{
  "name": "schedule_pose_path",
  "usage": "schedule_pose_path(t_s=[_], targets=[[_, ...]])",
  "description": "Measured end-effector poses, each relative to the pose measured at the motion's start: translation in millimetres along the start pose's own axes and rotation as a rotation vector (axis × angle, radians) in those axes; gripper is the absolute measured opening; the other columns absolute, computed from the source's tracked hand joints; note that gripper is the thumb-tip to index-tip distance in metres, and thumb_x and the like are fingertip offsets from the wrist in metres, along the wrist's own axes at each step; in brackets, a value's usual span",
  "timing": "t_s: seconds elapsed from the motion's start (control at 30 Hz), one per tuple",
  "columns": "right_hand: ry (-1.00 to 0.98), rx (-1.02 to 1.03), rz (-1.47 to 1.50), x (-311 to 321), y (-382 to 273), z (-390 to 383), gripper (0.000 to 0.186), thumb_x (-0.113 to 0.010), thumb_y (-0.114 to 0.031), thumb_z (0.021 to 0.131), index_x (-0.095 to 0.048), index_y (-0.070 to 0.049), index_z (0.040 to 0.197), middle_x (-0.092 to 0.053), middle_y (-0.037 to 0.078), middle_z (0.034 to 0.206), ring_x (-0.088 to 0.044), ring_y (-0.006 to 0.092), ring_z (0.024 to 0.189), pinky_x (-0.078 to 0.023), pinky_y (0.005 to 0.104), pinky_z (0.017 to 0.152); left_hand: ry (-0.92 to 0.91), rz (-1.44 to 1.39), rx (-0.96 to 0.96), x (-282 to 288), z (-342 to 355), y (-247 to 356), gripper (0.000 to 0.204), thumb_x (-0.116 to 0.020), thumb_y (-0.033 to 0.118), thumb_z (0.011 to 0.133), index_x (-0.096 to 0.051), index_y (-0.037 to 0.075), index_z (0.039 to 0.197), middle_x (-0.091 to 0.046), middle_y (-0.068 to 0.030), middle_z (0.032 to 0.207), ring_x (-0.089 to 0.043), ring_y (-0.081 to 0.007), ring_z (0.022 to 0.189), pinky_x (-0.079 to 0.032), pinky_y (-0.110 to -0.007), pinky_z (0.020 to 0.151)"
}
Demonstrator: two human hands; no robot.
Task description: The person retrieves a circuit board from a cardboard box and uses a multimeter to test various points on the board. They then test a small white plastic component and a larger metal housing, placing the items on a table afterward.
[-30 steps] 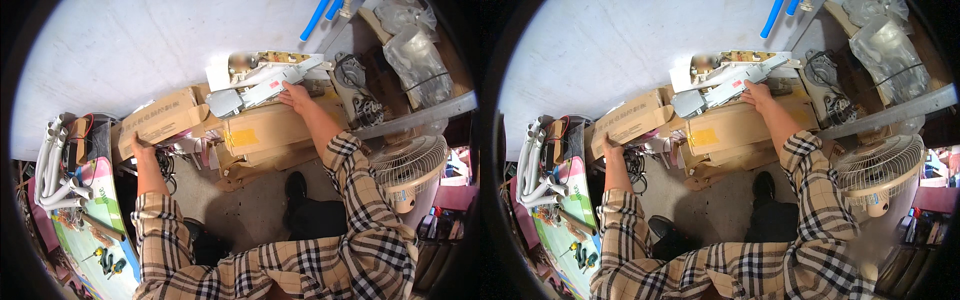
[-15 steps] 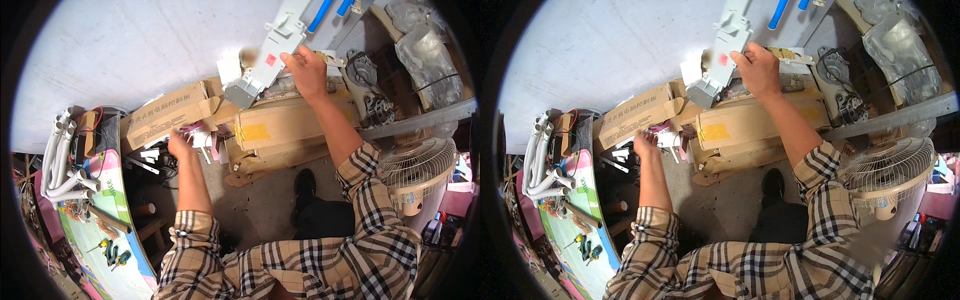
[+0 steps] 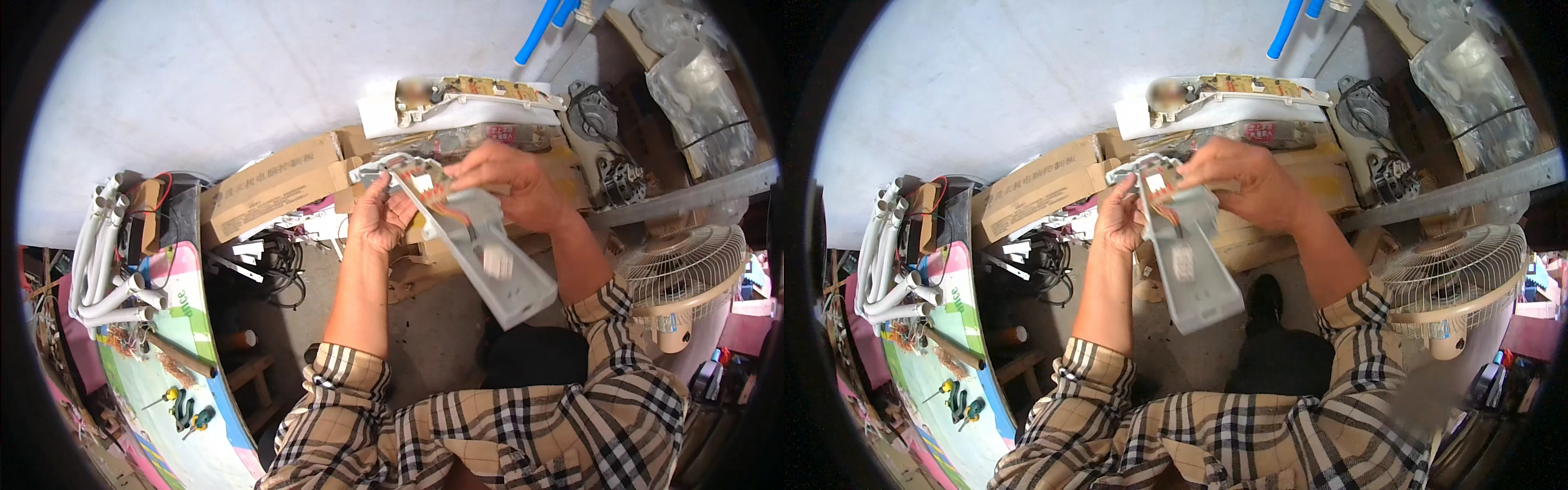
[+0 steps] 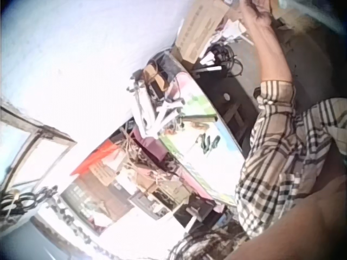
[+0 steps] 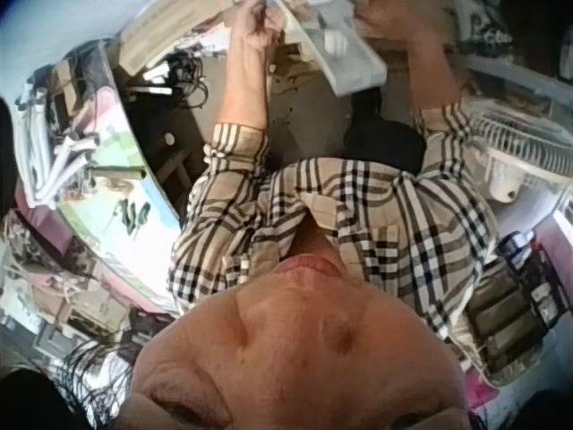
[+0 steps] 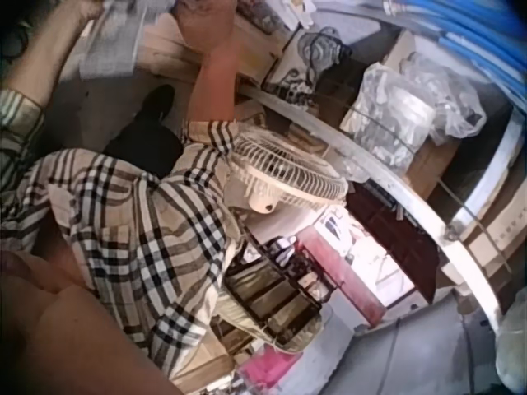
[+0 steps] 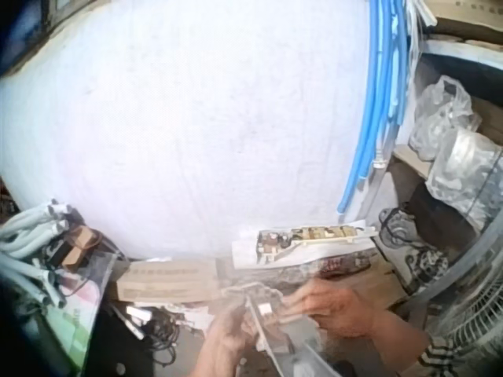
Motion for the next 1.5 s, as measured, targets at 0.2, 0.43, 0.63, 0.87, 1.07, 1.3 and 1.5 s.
schedule_pose_path(t_s=[0.2, 0.43, 0.63, 0.87, 1.07, 1.3, 1.5], targets=[[-0.102, -0.061, -0.104, -25.8, -7.3, -28.0, 0.026, -0.068, 0.008, 0.071, -0.07, -0.006, 0.093, -0.061, 0.006, 0.097, -0.063, 0.0256, 0.104, -0.052, 0.0338, 0.082, -0.111, -0.064, 0.104, -3.6, 4.9, -5.5, 0.03, -0.062, 0.012, 0.088, -0.054, -0.006, 0.111, -0.066, -0.0204, 0.102, -0.067, -0.03, 0.092, -0.057, -0.041, 0.084], [-0.256, -0.131, 0.023, -48.3, 4.2, -42.0, 0.017, -0.068, -0.002, 0.076, -0.067, -0.004, 0.093, -0.061, 0.009, 0.101, -0.06, 0.025, 0.098, -0.048, 0.034, 0.084, -0.106, 0.114, -0.032, 24.1, -3.3, -14.9, 0.021, -0.058, 0.005, 0.089, -0.057, -0.005, 0.108, -0.067, -0.0172, 0.1, -0.067, -0.0258, 0.092, -0.057, -0.038, 0.081], [-0.043, -0.514, 0.083, -31.2, 21.8, -44.3, 0.011, -0.065, -0.004, 0.082, -0.066, 0.0, 0.092, -0.062, 0.007, 0.094, -0.061, 0.0151, 0.088, -0.048, 0.0284, 0.079, -0.213, 0.131, -0.278, 31.6, -20.7, -30.2, 0.023, -0.058, -0.004, 0.087, -0.059, -0.001, 0.11, -0.067, -0.0128, 0.103, -0.066, -0.0214, 0.093, -0.056, -0.033, 0.082], [0.104, -0.648, 0.298, -49.0, 53.2, -55.8, 0.023, -0.061, -0.011, 0.088, -0.061, 0.002, 0.107, -0.063, 0.004, 0.095, -0.06, 0.0108, 0.087, -0.049, 0.0265, 0.076, -0.268, 0.287, -0.275, 18.9, -37.4, -31.6, 0.028, -0.058, -0.005, 0.088, -0.058, 0.001, 0.115, -0.067, -0.0117, 0.107, -0.065, -0.0177, 0.096, -0.054, -0.028, 0.083], [0.03, -0.699, 0.416, -53.0, 57.6, -51.7, 0.03, -0.058, -0.018, 0.093, -0.056, 0.002, 0.115, -0.062, 0.005, 0.1, -0.058, 0.0096, 0.089, -0.049, 0.0268, 0.076, -0.25, 0.318, -0.247, 15.8, -35.5, -43.1, 0.03, -0.057, -0.005, 0.088, -0.057, 0.0, 0.117, -0.067, -0.0106, 0.106, -0.065, -0.0168, 0.095, -0.054, -0.027, 0.082], [-0.003, -0.763, 0.471, -57.9, 63.2, -59.3, 0.039, -0.059, -0.025, 0.093, -0.054, 0.004, 0.118, -0.063, 0.007, 0.102, -0.058, 0.0114, 0.089, -0.048, 0.0275, 0.078, -0.27, 0.209, -0.348, 10.7, -25.8, -43.9, 0.03, -0.057, -0.002, 0.089, -0.057, 0.0, 0.118, -0.065, -0.0105, 0.11, -0.064, -0.0182, 0.1, -0.052, -0.029, 0.088], [-0.122, -0.749, 0.427, -67.1, 67.2, -65.8, 0.036, -0.059, -0.024, 0.093, -0.055, 0.002, 0.117, -0.063, 0.009, 0.102, -0.057, 0.0125, 0.091, -0.047, 0.0281, 0.08, -0.201, 0.067, -0.447, 17.7, -24.4, -33.4, 0.037, -0.061, -0.003, 0.086, -0.053, 0.003, 0.122, -0.064, -0.0082, 0.111, -0.062, -0.0185, 0.104, -0.05, -0.032, 0.094]])
Point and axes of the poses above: each hand's wrist, its own z-axis towards the middle knuckle, its own x-axis out of the back of the hand, y = z × x, the point moved 1 cm from there along z, towards the middle knuckle
